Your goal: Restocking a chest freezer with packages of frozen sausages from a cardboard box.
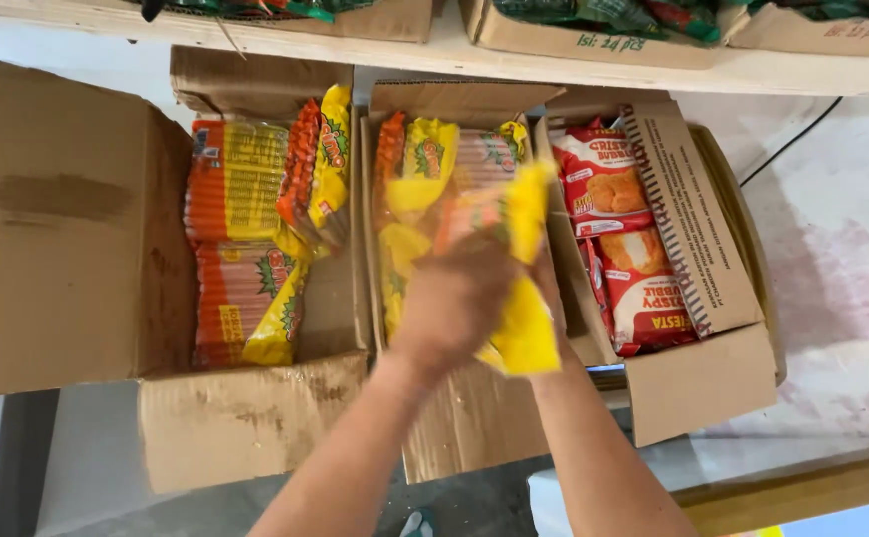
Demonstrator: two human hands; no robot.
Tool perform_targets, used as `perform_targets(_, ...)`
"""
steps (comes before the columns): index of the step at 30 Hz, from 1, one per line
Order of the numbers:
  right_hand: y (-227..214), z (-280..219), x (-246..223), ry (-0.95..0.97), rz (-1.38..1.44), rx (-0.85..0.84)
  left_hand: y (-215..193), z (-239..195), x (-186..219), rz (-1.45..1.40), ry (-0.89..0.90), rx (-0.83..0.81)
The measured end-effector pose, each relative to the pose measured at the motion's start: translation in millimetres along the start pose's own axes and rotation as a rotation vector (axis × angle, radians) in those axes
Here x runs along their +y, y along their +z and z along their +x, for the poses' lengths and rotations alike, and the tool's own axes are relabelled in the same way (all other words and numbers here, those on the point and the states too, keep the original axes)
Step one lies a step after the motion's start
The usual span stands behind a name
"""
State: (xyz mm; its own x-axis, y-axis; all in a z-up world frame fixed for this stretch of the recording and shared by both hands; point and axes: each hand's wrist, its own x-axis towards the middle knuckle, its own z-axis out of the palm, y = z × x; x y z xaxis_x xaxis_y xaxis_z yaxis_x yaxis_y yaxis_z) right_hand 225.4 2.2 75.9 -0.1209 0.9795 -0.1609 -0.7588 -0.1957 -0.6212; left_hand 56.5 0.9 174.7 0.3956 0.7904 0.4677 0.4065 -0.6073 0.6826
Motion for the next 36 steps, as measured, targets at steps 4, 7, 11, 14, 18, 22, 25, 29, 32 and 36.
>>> perform_targets(4, -64, 14, -9, -0.048, 0.107, -0.064, 28, -4, 1, -0.007, 0.236, 0.142)
perform_targets(7, -60, -1, -14, 0.129, -0.099, 0.225, 31, -24, -26, -0.269, -0.039, -0.069)
perform_targets(11, -37, -19, -19, -0.212, -0.583, 0.529, 38, -46, -49, 0.371, 0.001, 0.285)
perform_targets(14, 1, -43, -4, -0.742, -1.217, 0.427, 50, -59, -59, 0.325, -0.27, 0.315)
perform_targets(18, 29, -36, 16, -0.817, -2.146, -0.143, 54, -63, -70, 0.375, -0.367, 0.32)
perform_targets(22, 10, 2, 1, -0.738, -2.321, 0.15, 60, -51, -72, 0.568, -0.57, 0.153)
perform_targets(25, 13, 12, 22, -0.432, -1.996, 0.623, 57, -46, -80, 0.464, -0.67, -0.069)
perform_targets(29, 41, -27, 36, -0.639, -1.707, 0.052, 68, -49, -103, 0.344, -0.723, -0.067)
perform_targets(32, 37, -41, 16, -0.671, -1.735, -0.142, 52, -38, -92, 0.304, -0.776, -0.101)
perform_targets(36, -18, -21, 0, -0.408, -1.548, 0.592, 48, -30, -84, 0.329, -0.897, -0.195)
